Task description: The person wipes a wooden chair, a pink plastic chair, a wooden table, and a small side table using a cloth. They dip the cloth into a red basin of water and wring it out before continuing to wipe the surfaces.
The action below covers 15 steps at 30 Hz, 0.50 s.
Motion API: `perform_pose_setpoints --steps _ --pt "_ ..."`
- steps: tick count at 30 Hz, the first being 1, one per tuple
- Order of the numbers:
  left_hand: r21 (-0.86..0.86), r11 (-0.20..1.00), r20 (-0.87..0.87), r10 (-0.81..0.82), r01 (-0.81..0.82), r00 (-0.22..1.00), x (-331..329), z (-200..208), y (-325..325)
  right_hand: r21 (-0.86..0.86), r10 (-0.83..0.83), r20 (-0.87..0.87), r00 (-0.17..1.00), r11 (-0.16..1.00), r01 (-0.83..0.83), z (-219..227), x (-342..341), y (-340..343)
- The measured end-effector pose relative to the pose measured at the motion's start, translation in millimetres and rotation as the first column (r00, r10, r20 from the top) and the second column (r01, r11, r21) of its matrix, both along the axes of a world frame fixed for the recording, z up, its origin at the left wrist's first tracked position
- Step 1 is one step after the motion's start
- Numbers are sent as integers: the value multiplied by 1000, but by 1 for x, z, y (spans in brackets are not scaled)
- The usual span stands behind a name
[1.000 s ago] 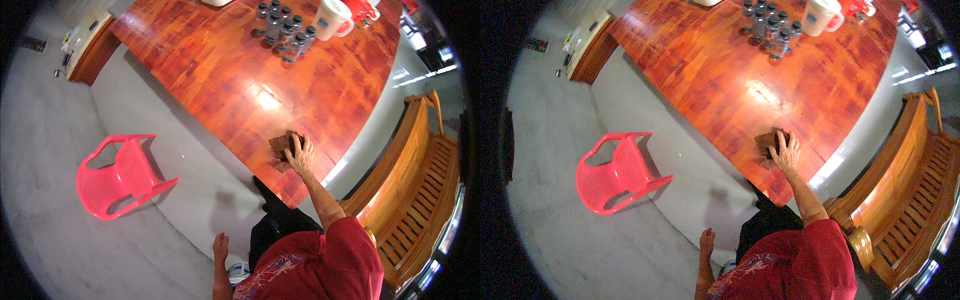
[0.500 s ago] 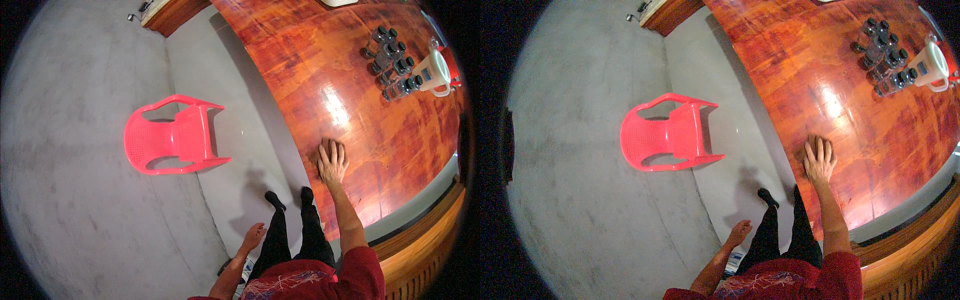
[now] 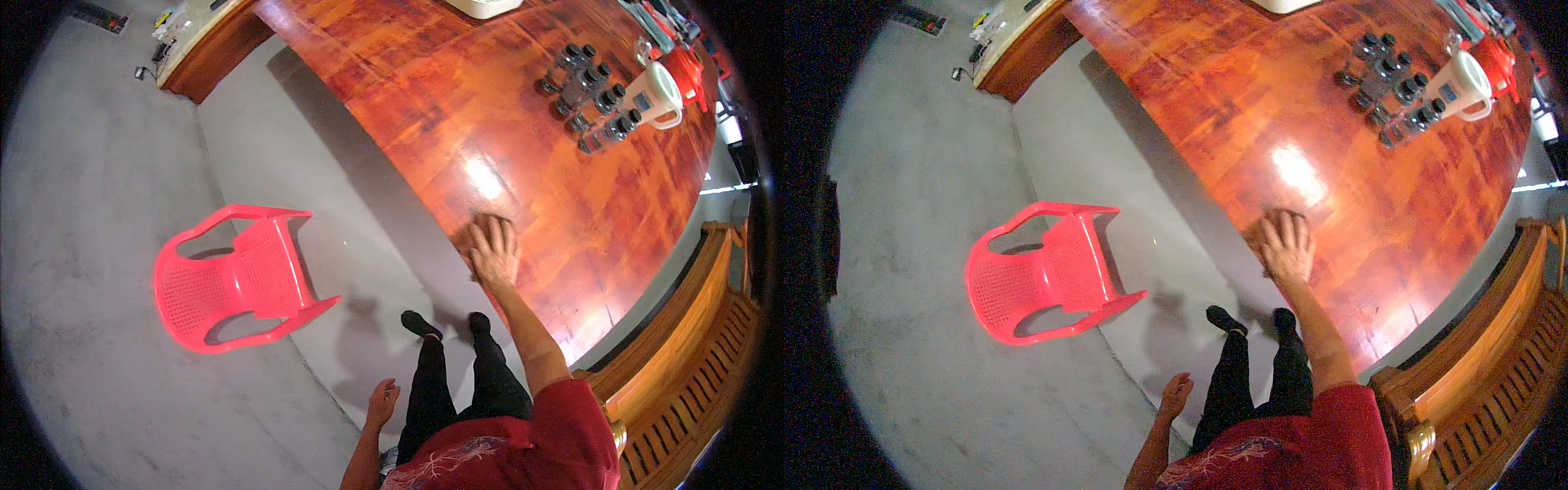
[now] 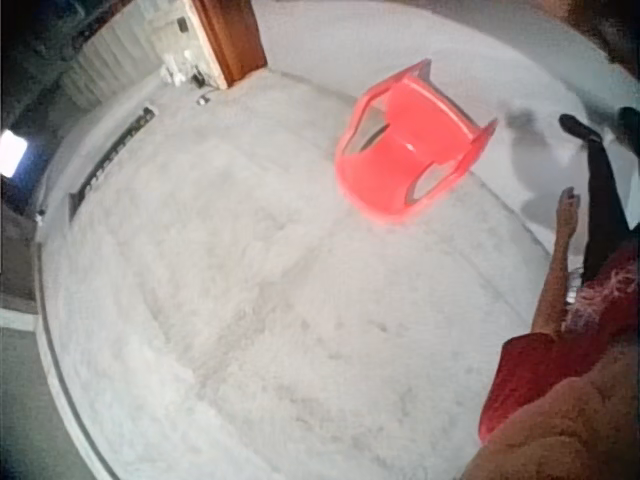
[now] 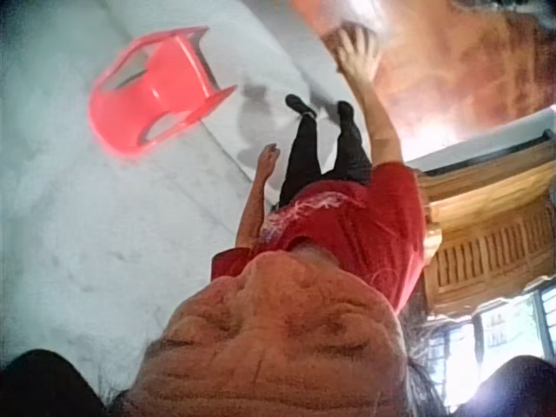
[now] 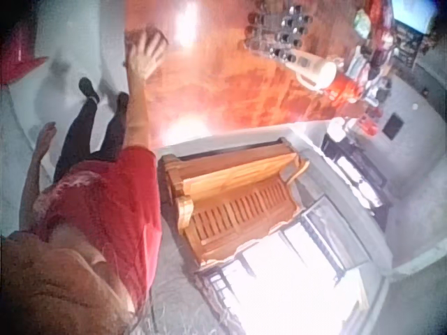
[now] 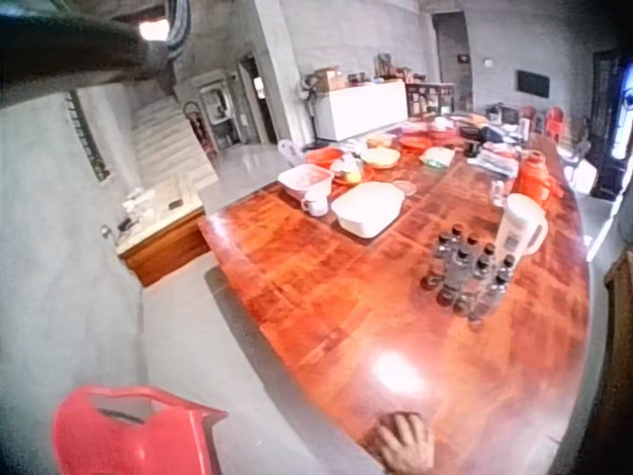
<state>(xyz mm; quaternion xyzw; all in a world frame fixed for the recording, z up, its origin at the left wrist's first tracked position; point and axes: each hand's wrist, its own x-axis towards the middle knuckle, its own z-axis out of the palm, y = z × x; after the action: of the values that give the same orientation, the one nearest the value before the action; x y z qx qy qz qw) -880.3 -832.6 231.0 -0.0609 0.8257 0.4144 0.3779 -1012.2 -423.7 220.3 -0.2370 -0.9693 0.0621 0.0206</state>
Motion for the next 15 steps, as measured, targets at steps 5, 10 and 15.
perform_pose_setpoints --steps 5,10,15 --pt "-3 999 -51 -48 48 998 -49 7 -48 64 -449 -27 893 891 449 -21 69 -9" --pt "-51 994 47 102 -100 994 -69 5 -92 122 -848 116 518 529 840 -47 49 -16" --pt "-52 990 55 132 -130 990 -78 5 -108 293 -743 -57 667 626 722 -51 -57 -29"
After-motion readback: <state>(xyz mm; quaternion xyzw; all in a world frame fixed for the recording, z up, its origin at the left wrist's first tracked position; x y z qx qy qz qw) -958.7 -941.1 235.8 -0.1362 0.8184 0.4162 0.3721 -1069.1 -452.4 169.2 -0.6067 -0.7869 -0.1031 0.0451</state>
